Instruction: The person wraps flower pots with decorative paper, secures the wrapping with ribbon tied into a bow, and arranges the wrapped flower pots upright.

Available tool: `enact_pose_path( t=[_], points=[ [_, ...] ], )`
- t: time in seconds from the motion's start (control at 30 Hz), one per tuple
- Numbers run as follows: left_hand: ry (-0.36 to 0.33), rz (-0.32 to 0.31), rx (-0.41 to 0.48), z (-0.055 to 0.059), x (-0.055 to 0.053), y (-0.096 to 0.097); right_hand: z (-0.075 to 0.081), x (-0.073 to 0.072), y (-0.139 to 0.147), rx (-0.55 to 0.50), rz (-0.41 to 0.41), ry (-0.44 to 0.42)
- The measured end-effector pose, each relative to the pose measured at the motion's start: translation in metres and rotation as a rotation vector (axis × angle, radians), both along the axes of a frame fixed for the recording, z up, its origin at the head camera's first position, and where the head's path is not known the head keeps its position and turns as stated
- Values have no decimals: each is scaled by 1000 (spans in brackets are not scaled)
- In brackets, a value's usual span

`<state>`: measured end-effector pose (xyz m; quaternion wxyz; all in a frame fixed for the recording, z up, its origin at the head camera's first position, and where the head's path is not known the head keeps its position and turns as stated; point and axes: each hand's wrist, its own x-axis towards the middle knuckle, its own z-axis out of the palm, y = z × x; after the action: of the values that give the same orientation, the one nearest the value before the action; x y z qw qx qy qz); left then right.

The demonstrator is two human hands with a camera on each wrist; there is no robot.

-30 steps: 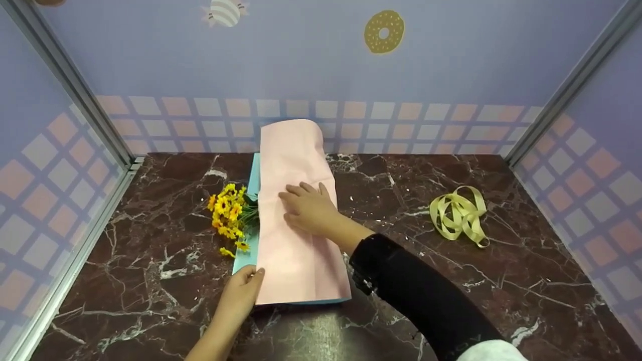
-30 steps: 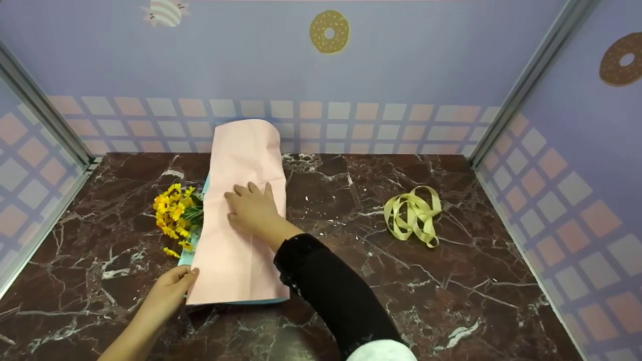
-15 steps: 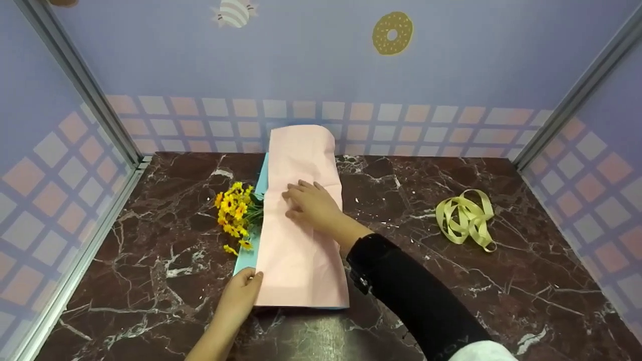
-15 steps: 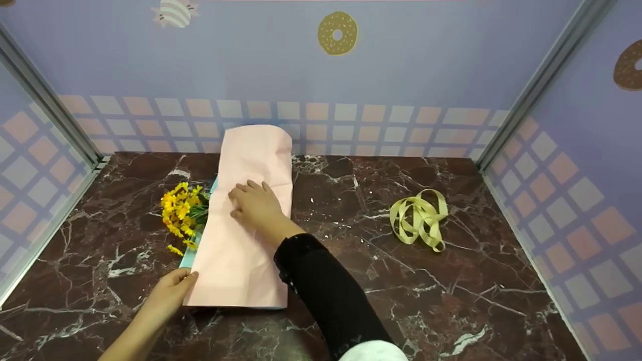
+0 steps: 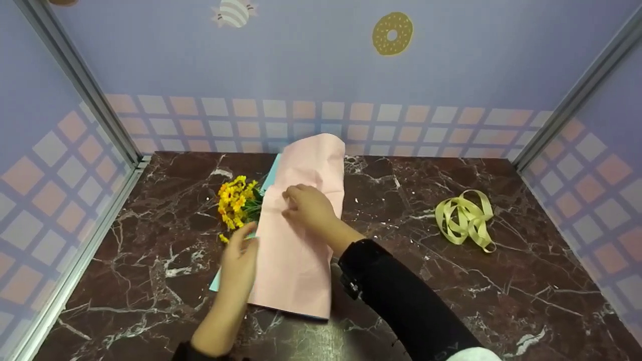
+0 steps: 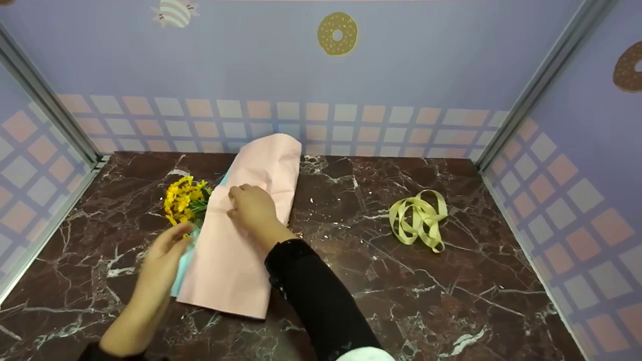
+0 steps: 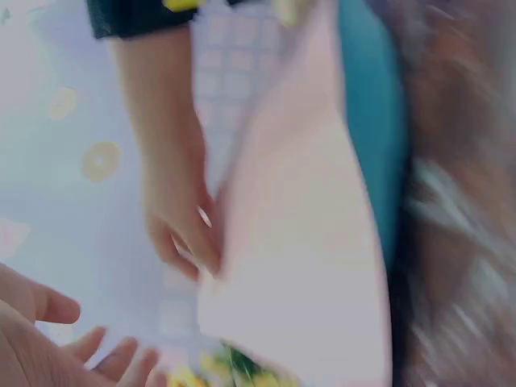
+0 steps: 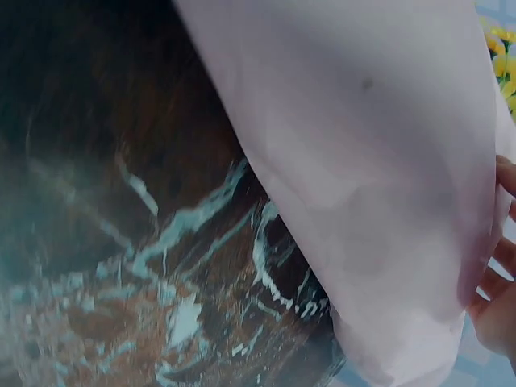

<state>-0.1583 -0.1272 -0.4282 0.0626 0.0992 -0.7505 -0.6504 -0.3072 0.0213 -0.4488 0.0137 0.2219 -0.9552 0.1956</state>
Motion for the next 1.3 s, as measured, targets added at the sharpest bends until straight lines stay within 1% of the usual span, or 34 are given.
enact_pose_path(
  t=[0.07,0.13,0.2,0.23,0.33,0.4,0.47,0.57,0.7,0.8,0.87,0.93,1.03,1.1,1.2,1.3],
  points=[
    [-32,-66,129,3,-13,14,-1,1,-1,20,-23,34],
    [-69,-119,250,4,-27,25,-2,3,-1,37,-40,72],
    [-129,-144,352,4,-40,32,-5,5,-3,47,-45,119],
    [-145,-146,390,4,-46,35,-6,6,-3,48,-45,145],
    [-161,-148,469,2,-60,43,-10,11,-6,41,-49,213],
    [-131,-133,494,1,-66,48,-12,13,-8,45,-54,259],
    [-115,-123,493,0,-69,51,-13,13,-9,52,-61,282],
    [-133,-108,439,-1,-71,54,-13,14,-9,65,-68,267],
    [-208,-130,305,-3,-73,48,-12,17,-5,68,-92,204],
    [-256,-155,224,-5,-78,39,-11,18,-2,59,-121,154],
    [-272,-177,156,-6,-83,34,-10,18,1,53,-138,134],
    [-283,-212,68,-7,-88,31,-10,19,2,46,-151,124],
    [-269,-258,-59,-8,-94,27,-10,22,3,46,-171,148],
    [-257,-284,-120,-8,-97,25,-11,25,2,50,-192,164],
    [-231,-306,-204,-8,-101,23,-14,29,1,42,-228,184],
    [-192,-318,-306,-6,-107,23,-18,32,1,0,-263,179]
  ],
)
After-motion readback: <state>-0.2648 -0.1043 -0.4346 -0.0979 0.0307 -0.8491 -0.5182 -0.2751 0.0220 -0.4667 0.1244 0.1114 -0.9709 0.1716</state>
